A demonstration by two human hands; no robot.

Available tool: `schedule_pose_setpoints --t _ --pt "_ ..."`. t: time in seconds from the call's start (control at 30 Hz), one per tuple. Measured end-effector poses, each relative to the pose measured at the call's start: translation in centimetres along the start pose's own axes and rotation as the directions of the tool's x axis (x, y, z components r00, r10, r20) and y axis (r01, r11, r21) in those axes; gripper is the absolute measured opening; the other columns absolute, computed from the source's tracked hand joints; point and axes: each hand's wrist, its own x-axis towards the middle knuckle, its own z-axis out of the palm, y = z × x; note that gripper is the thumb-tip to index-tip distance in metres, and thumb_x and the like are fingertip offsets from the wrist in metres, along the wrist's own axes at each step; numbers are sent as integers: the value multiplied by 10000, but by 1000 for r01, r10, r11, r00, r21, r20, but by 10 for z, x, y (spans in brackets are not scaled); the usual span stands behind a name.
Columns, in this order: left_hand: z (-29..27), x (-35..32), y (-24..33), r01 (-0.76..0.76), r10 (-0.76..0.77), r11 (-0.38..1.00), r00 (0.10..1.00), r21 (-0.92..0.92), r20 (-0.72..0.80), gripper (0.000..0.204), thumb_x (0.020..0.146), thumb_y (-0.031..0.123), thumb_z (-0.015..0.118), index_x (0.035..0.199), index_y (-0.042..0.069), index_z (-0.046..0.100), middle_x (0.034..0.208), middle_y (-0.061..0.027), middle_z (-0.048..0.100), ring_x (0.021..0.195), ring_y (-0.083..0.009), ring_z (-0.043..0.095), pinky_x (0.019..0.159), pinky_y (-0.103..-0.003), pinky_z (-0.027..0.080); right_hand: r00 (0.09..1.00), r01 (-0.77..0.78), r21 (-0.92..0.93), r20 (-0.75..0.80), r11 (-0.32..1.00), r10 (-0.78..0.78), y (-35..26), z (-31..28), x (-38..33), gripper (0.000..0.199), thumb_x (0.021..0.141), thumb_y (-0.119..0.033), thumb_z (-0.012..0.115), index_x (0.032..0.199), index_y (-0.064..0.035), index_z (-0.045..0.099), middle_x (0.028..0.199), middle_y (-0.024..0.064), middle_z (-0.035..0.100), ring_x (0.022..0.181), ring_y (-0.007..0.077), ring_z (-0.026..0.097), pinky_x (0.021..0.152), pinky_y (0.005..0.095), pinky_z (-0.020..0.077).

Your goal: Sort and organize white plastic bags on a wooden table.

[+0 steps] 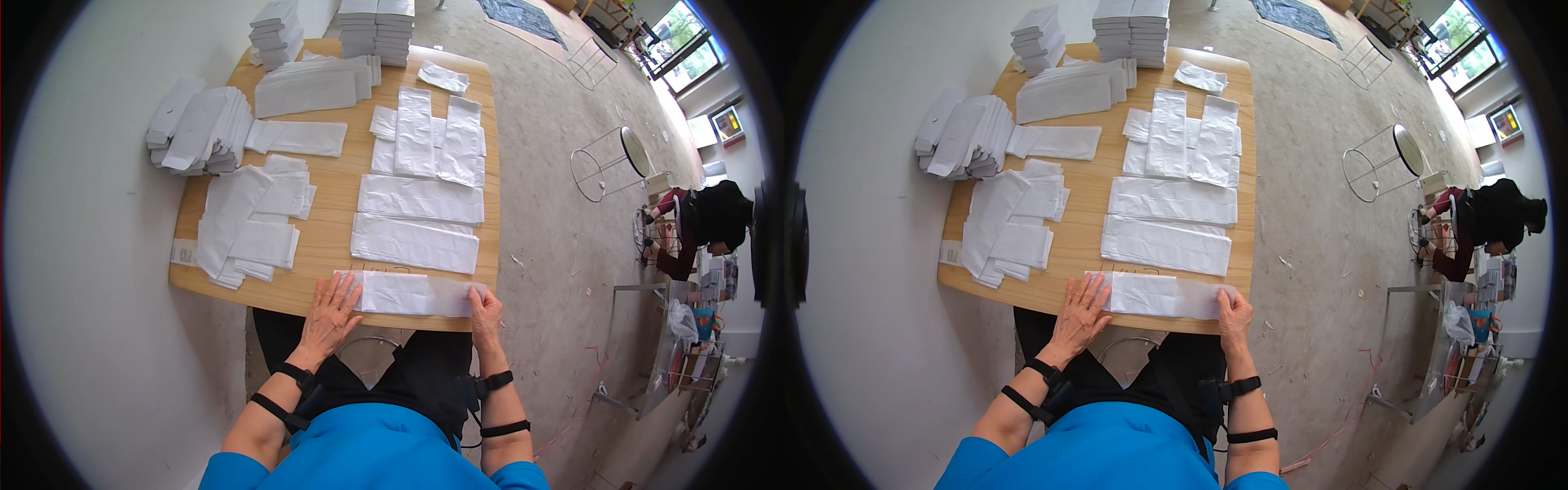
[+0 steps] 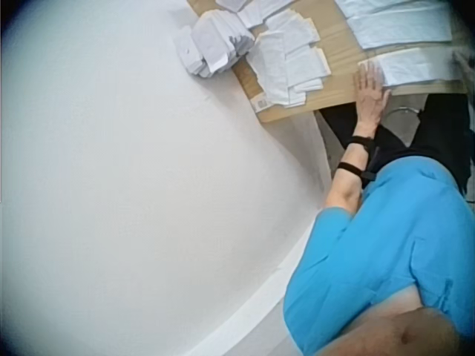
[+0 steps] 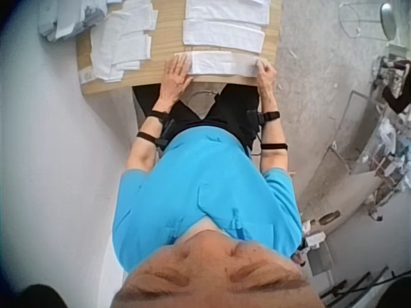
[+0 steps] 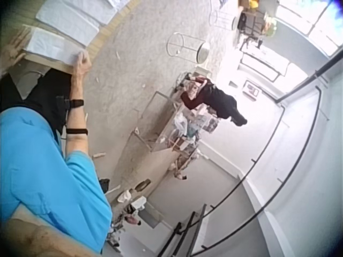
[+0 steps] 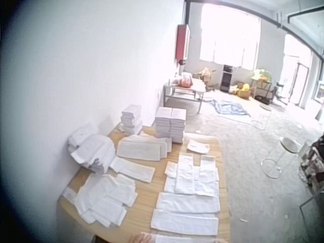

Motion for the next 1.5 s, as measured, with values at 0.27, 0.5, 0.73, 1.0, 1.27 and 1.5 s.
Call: schedule_pose_setpoints --t 0.27,0.5,0.73,1.0,1.27,1.5 --pt "-4 2 0 24 -25 1000 999 9 36 682 859 335 640 1447 126 365 1536 -84 282 1443 -273 198 1182 -502 121 673 288 -898 -59 334 -737 -36 10 -12 212 856 -144 657 1007 0 621 878 128 635 755 221 615 713 340 489" --pt "-2 2 3 24 -24 1000 1000 -19 0 688 847 302 664 1438 114 368 1524 -82 302 1431 -280 223 1176 -518 135 972 149 -146 202 978 -118 -29 85 -47 162 961 -95 542 1040 -4 651 965 65 686 855 135 660 760 255 525" --pt "-11 5 9 29 -39 998 985 -62 -170 582 835 218 678 1348 67 450 1431 -119 421 1344 -321 363 1121 -508 246 970 -41 -38 240 998 49 -16 143 -46 249 984 -162 513 1031 46 641 920 99 698 852 146 675 777 273 548" --pt "8 20 10 302 -372 911 896 -283 -241 183 793 179 698 920 96 595 922 -64 569 927 -273 530 793 -403 378 988 46 -131 152 990 -26 -11 154 -47 257 942 -210 569 965 32 652 800 118 699 746 169 677 688 306 517" --pt "15 21 1 254 -338 919 901 -300 -271 118 816 148 663 858 87 572 839 -89 540 859 -299 529 759 -413 385 994 56 -147 104 988 -41 -12 156 -51 262 935 -215 577 978 31 654 810 154 701 754 199 689 697 316 522" --pt "17 9 -21 184 -657 203 754 -962 6 151 977 192 572 946 46 551 814 46 492 745 -49 415 664 -203 389 987 12 -179 158 984 17 -18 151 -49 298 969 -242 556 985 38 657 875 82 704 815 122 662 740 256 516"
